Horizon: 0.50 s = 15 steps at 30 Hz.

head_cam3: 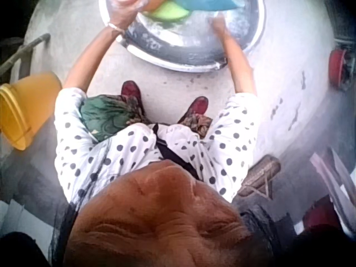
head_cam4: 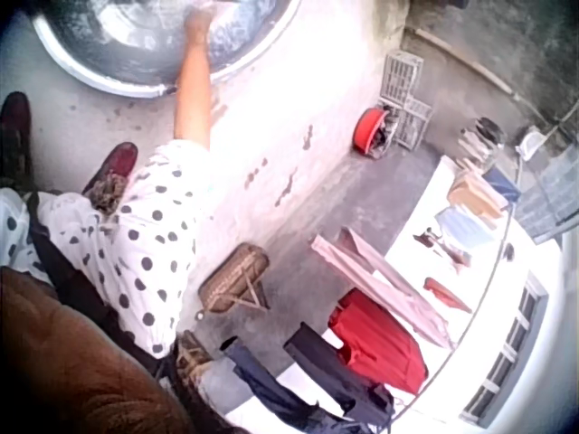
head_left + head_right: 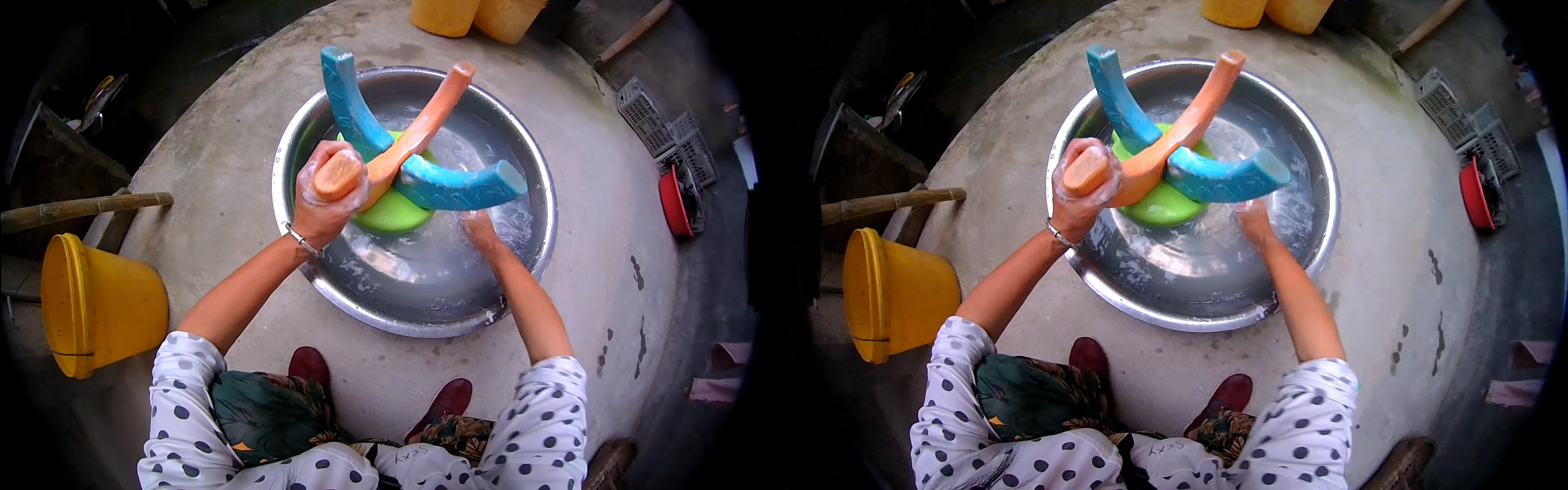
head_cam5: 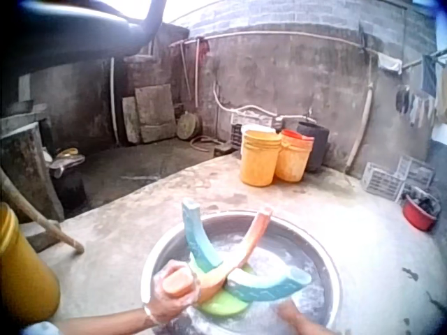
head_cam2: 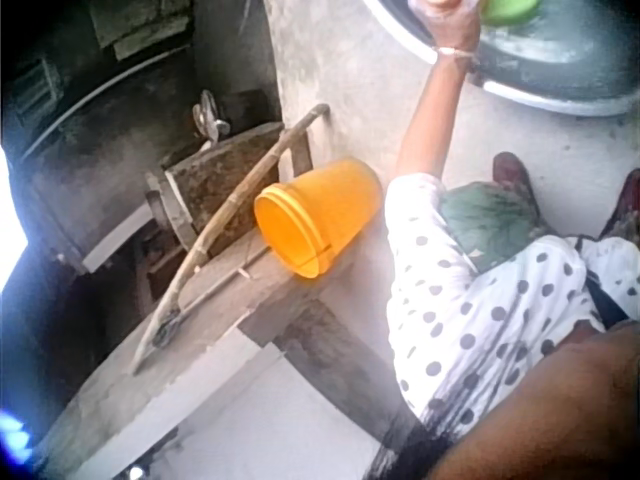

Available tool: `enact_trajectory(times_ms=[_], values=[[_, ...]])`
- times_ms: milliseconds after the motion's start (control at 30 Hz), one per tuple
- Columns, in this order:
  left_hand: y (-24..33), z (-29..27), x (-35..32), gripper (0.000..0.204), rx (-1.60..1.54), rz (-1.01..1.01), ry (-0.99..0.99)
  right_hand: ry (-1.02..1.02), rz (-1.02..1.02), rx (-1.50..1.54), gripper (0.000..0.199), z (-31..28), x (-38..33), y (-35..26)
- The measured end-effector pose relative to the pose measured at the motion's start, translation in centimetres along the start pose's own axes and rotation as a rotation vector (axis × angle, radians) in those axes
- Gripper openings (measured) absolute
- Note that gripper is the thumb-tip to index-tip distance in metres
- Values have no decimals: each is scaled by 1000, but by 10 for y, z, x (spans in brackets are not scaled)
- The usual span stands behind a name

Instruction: The person scrubs a small, multi-colored plastic stool with a brush and soap inside a metal basin filled with water. They rotate the stool to clean the legs and seat, then rinse it in the basin.

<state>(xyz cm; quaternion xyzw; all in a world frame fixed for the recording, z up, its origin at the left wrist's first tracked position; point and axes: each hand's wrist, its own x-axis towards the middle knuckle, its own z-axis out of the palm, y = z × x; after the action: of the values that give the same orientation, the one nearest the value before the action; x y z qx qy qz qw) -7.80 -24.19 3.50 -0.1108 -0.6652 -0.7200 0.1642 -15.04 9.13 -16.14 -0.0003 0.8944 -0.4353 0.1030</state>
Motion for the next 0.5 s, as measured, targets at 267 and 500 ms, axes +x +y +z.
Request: enact_trajectory(times_ms=[267, 500], values=[[-9, -10, -1, 26, 24, 16, -66, 188, -268, -290, 79, 82, -121, -154], [-27, 0, -3, 28, 63, 49, -39, 242, -344, -950, 74, 87, -68, -160]])
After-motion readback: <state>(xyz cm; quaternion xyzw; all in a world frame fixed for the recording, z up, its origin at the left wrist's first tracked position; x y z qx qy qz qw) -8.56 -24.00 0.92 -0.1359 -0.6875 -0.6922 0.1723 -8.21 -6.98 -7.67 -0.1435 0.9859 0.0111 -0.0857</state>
